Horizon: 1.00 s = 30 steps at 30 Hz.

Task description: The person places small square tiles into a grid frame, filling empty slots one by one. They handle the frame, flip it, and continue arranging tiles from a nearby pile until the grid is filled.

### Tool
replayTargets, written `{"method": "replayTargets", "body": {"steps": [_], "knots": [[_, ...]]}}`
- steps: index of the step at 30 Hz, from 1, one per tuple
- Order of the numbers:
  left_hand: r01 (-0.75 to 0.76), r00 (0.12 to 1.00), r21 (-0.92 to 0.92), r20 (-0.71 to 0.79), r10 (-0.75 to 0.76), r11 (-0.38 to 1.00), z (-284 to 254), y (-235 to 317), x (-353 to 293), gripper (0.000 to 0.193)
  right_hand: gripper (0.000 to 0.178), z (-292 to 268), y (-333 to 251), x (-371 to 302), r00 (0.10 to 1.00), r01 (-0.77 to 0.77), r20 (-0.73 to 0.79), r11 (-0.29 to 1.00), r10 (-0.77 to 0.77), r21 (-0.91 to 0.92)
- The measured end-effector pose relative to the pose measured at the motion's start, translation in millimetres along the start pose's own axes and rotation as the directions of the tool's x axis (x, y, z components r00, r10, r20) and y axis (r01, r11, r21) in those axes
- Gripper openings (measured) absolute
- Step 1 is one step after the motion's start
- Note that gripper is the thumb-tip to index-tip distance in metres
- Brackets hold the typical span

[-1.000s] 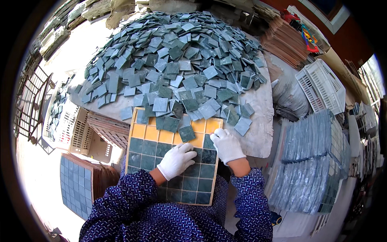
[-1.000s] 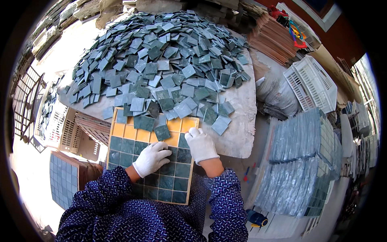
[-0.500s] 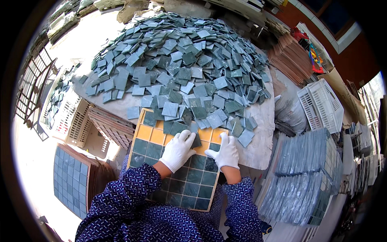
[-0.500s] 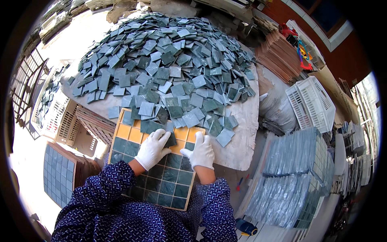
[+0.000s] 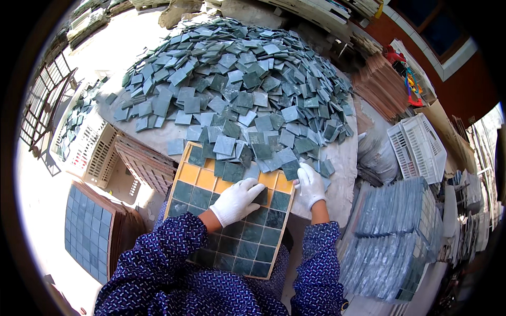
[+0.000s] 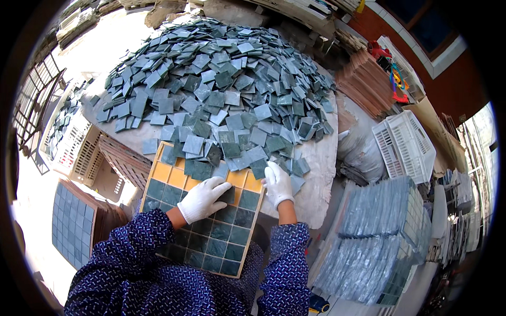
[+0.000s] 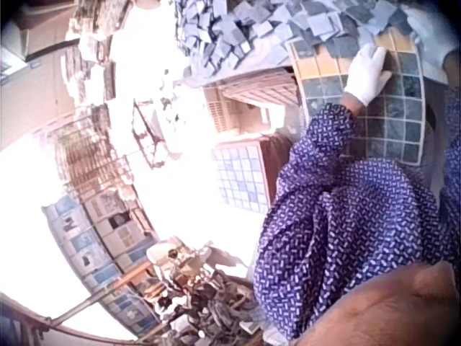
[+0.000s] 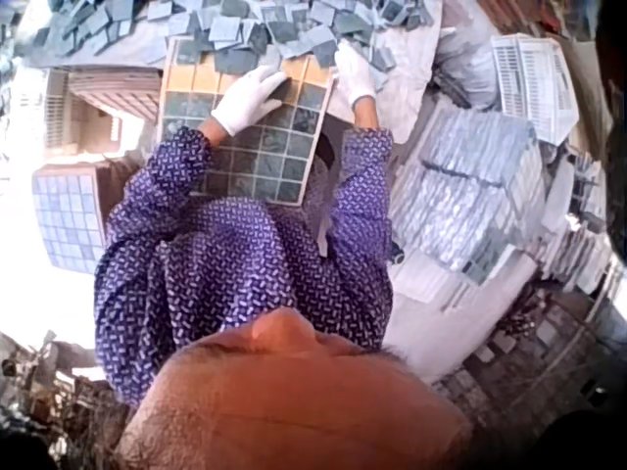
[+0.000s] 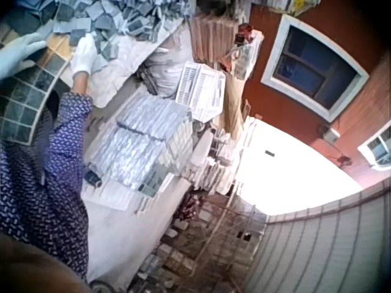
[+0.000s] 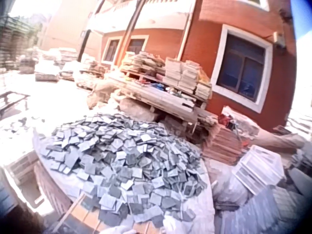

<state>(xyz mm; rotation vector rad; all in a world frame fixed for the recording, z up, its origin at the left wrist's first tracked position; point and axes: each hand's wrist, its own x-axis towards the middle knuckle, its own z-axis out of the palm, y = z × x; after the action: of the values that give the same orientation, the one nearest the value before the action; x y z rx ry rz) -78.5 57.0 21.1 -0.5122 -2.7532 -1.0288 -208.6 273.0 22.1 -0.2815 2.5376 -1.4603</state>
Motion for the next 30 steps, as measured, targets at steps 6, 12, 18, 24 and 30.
{"method": "replayTargets", "body": {"steps": [6, 12, 18, 24, 30], "knots": [[0.01, 0.998, 0.009, 0.064, -0.011, 1.0, 6, -6, 3, 0.054, 0.026, -8, -4, -8, 0.997, 0.056, 0.051, 0.991, -0.05, -0.119], [0.051, 0.998, -0.082, 0.05, -0.047, 0.995, 2, -9, 5, 0.052, 0.026, -3, 1, -8, 0.931, 0.357, 0.078, 0.848, -0.356, -0.392], [0.042, 0.989, -0.069, 0.144, -0.032, 0.997, 3, -8, 10, 0.044, 0.038, 9, -19, -30, 0.888, 0.459, 0.257, 0.693, -0.382, -0.555], [-0.003, 0.987, 0.026, 0.161, -0.002, 1.0, 4, -3, 11, 0.04, 0.049, 5, -29, -36, 0.957, 0.287, 0.17, 0.674, -0.235, -0.681], [0.012, 0.985, 0.15, -0.173, 0.014, 0.989, -22, -1, -18, 0.037, 0.059, 19, -57, -28, 0.997, 0.071, 0.068, 0.638, -0.029, -0.766]]}}
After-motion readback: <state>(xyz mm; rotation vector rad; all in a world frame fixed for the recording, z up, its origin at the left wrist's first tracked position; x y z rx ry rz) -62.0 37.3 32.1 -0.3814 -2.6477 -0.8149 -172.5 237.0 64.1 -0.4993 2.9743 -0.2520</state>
